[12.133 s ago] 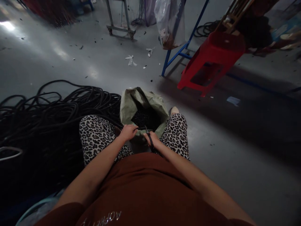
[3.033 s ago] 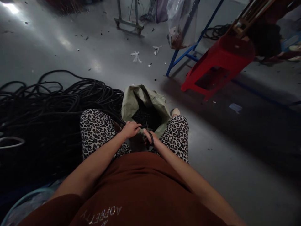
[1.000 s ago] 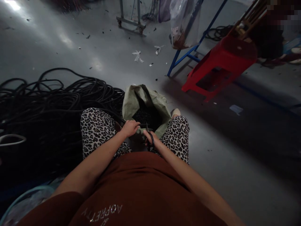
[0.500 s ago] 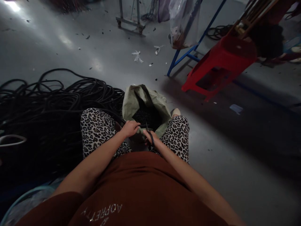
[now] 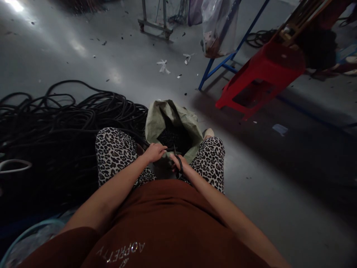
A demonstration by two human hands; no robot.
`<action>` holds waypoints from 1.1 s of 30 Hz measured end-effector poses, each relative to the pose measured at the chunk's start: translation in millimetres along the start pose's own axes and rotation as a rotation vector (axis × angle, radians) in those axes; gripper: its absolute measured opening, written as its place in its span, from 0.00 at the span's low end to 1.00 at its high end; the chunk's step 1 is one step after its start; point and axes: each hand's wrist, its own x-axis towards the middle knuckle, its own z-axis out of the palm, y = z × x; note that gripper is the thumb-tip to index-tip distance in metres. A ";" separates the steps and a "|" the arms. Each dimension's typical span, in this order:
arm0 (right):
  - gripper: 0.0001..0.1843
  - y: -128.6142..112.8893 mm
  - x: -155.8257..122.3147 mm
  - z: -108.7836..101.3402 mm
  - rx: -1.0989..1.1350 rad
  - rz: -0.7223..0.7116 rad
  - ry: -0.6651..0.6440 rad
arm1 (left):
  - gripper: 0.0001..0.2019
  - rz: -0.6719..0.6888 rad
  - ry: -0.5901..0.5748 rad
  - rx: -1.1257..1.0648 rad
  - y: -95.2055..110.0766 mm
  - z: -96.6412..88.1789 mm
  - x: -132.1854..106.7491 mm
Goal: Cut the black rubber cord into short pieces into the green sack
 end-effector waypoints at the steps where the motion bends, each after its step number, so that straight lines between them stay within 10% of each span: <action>1: 0.24 -1.6 -1.6 -0.3 0.001 0.007 -0.001 | 0.16 -0.002 -0.005 -0.003 0.3 0.0 0.1; 33: 0.14 7.3 -2.3 -1.3 -0.086 -0.074 0.136 | 0.16 -0.039 -0.019 0.058 6.1 4.2 6.4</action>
